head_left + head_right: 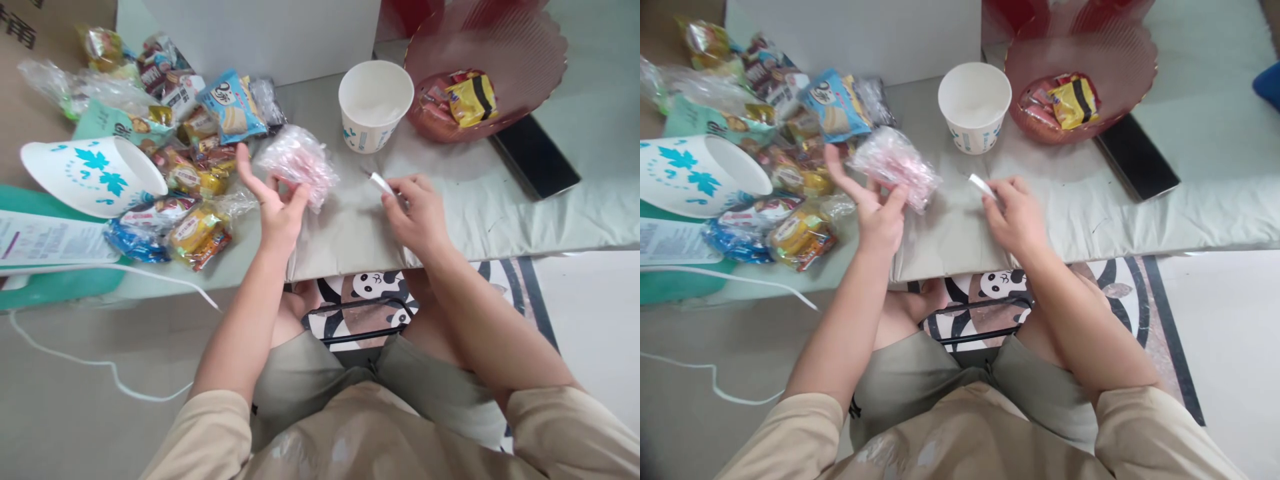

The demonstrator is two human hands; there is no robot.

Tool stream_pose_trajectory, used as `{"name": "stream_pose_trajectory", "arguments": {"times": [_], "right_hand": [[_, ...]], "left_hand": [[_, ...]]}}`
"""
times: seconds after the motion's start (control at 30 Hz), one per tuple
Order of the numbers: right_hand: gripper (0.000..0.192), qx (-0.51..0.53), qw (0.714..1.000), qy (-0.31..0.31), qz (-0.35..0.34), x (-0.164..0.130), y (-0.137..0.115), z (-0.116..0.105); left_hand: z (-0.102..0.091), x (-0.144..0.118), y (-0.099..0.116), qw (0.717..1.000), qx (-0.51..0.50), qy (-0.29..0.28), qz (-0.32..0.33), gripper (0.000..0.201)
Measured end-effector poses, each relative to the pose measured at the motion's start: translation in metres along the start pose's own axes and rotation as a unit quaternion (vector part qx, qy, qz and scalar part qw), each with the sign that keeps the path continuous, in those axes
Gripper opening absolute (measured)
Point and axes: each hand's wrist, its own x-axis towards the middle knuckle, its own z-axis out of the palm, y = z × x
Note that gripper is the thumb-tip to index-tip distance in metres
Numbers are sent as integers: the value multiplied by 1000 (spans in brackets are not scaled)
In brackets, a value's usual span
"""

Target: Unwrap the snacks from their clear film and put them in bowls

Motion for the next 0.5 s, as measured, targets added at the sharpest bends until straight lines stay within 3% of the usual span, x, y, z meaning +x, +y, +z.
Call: {"name": "stream_pose_trajectory", "arguments": {"times": [0.07,0.17,0.27,0.4,0.5], "right_hand": [[29,-41,999,10,-10,6,11,1],[28,-67,997,-13,-30,9,19,3],[28,-95,995,-5,-22,10,25,0],[27,-148,987,41,41,18,41,-15],[27,-169,980,87,56,26,56,-26]], "left_hand": [[3,-6,-9,996,60,-27,57,72],[1,-9,-18,968,190,-77,144,59],[-9,-3,-21,933,294,-54,200,50],[-20,4,-21,932,312,22,184,48],[-19,2,-17,945,294,29,139,42]]}}
